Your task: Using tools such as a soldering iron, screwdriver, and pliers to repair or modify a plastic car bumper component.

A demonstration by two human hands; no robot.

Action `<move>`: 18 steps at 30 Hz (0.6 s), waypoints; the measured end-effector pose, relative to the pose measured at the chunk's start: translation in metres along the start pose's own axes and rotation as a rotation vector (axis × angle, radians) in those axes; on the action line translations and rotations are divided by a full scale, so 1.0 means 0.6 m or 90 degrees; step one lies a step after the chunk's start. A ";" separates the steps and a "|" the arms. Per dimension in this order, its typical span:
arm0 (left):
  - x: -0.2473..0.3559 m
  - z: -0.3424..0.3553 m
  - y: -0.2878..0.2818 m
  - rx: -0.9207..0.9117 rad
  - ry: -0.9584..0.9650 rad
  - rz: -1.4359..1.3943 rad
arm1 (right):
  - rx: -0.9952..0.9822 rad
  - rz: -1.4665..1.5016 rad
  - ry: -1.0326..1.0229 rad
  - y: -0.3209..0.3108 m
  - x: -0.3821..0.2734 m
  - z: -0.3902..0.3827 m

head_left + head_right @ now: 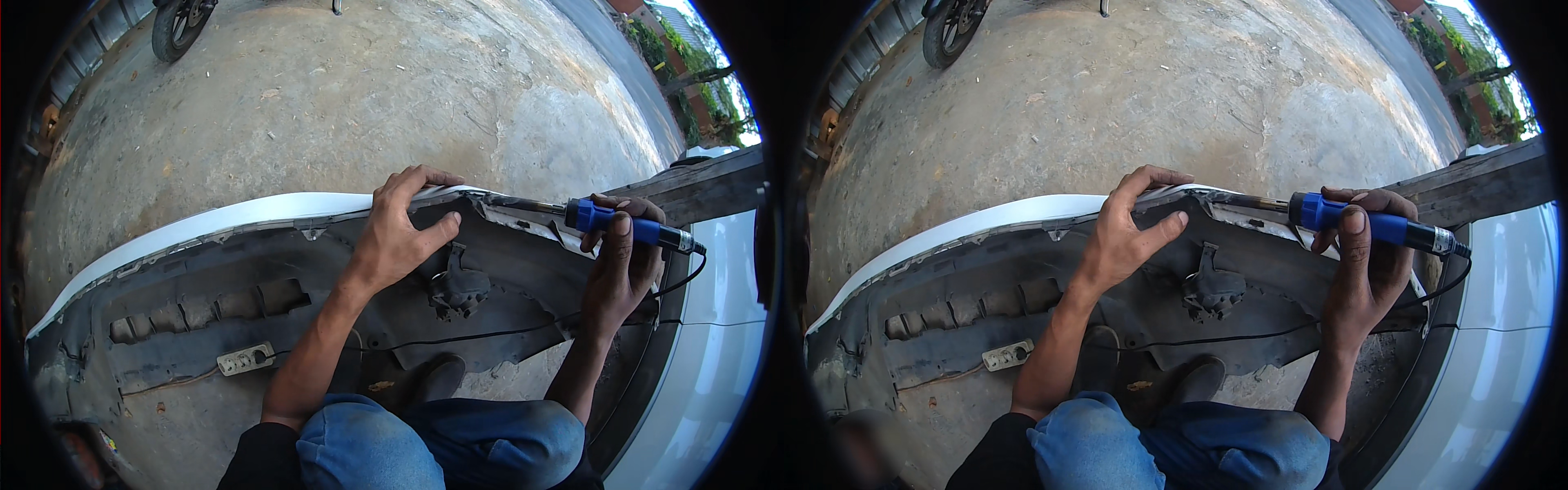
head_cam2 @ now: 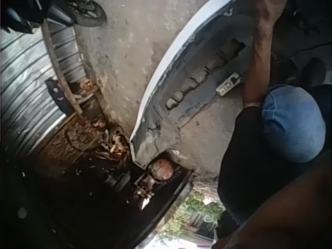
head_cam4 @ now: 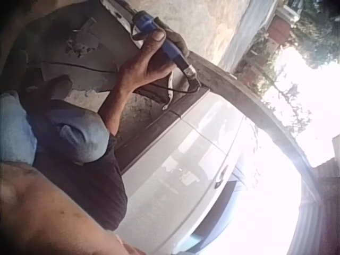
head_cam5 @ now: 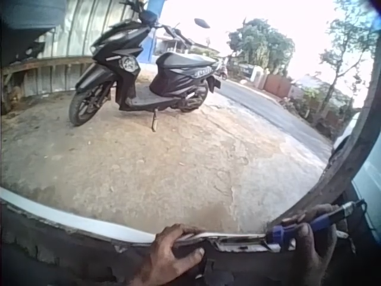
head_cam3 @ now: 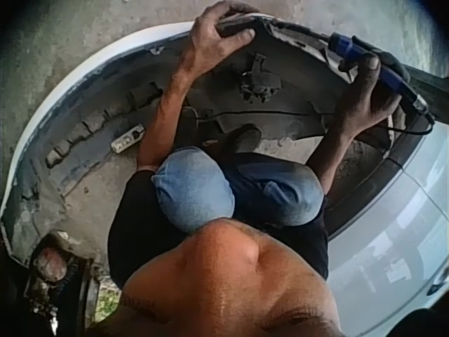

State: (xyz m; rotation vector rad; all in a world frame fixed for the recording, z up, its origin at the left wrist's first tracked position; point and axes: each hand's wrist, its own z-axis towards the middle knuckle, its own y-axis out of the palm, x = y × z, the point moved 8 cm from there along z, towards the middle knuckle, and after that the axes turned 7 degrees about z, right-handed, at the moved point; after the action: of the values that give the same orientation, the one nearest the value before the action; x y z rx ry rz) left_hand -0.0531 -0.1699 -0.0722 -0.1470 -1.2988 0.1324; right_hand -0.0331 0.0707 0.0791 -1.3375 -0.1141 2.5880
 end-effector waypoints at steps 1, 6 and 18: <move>0.006 0.000 0.000 0.010 0.014 0.036 | -0.006 0.004 0.005 0.002 0.002 0.000; 0.008 0.004 0.005 0.047 -0.002 0.065 | -0.022 0.012 0.003 0.012 0.006 0.000; 0.017 0.004 0.005 0.101 -0.020 0.099 | -0.044 0.036 0.019 0.025 -0.004 0.009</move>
State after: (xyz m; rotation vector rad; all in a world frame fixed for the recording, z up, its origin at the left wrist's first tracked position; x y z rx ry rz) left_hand -0.0527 -0.1649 -0.0626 -0.1107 -1.3025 0.3697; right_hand -0.0385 0.0555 0.0815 -1.4224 -0.1645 2.6324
